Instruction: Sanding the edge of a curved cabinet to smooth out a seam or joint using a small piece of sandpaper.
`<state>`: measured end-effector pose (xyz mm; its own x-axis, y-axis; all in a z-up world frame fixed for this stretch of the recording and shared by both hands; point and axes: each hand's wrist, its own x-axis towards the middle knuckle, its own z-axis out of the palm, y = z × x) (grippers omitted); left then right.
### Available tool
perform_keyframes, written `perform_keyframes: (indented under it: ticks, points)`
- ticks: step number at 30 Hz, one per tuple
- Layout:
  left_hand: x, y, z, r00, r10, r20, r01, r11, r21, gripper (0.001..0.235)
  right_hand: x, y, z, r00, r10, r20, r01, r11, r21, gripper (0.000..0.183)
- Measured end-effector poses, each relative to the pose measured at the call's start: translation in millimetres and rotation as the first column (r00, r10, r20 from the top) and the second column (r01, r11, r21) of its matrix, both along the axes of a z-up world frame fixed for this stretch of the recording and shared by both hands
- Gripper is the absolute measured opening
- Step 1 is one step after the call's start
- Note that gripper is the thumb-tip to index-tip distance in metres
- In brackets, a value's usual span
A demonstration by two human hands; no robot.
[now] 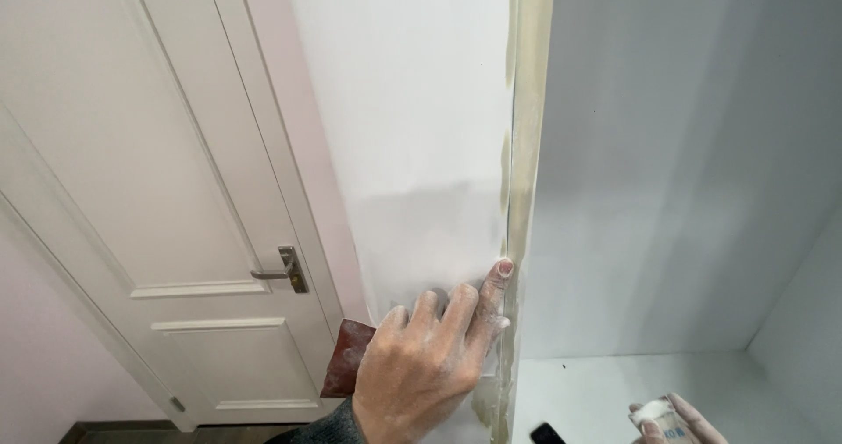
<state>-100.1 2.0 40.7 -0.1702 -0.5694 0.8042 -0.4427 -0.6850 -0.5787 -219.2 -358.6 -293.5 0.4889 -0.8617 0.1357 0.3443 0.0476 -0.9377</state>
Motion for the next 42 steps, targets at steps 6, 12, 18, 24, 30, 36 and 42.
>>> perform_keyframes:
  ticks: [6,12,18,24,30,36,42]
  points:
    - [-13,9,-64,0.957,-0.07,-0.282,0.092,0.994,0.067,0.055,-40,192,189,0.939,-0.297,-0.174,0.253,0.937,-0.24,0.036]
    - [-29,12,-172,0.757,-0.193,-0.625,0.214,0.976,-0.042,0.054,-33,215,165,0.961,-0.165,-0.222,0.126,0.975,-0.181,0.022]
    - [-43,28,-229,0.215,-0.487,-0.847,0.285,0.86,-0.423,0.046,-25,245,151,0.969,-0.057,-0.242,0.032,0.994,-0.106,0.013]
    - [-37,43,-211,-0.268,-0.732,-0.626,0.14,0.613,-0.778,0.043,-9,266,132,0.991,0.093,-0.095,-0.091,0.995,0.03,0.011]
    - [-7,49,-215,0.132,-0.69,-0.711,0.283,0.714,-0.641,0.052,3,290,115,0.985,0.161,-0.069,-0.165,0.985,-0.049,0.008]
    - [8,21,-223,0.631,-0.298,-0.716,0.282,0.948,-0.147,0.075,0,271,95,0.993,0.05,0.103,-0.058,0.996,0.071,0.01]
    - [6,15,-235,0.706,-0.173,-0.686,0.217,0.976,-0.023,0.074,-21,259,111,0.996,-0.085,0.017,0.084,0.993,0.087,0.007]
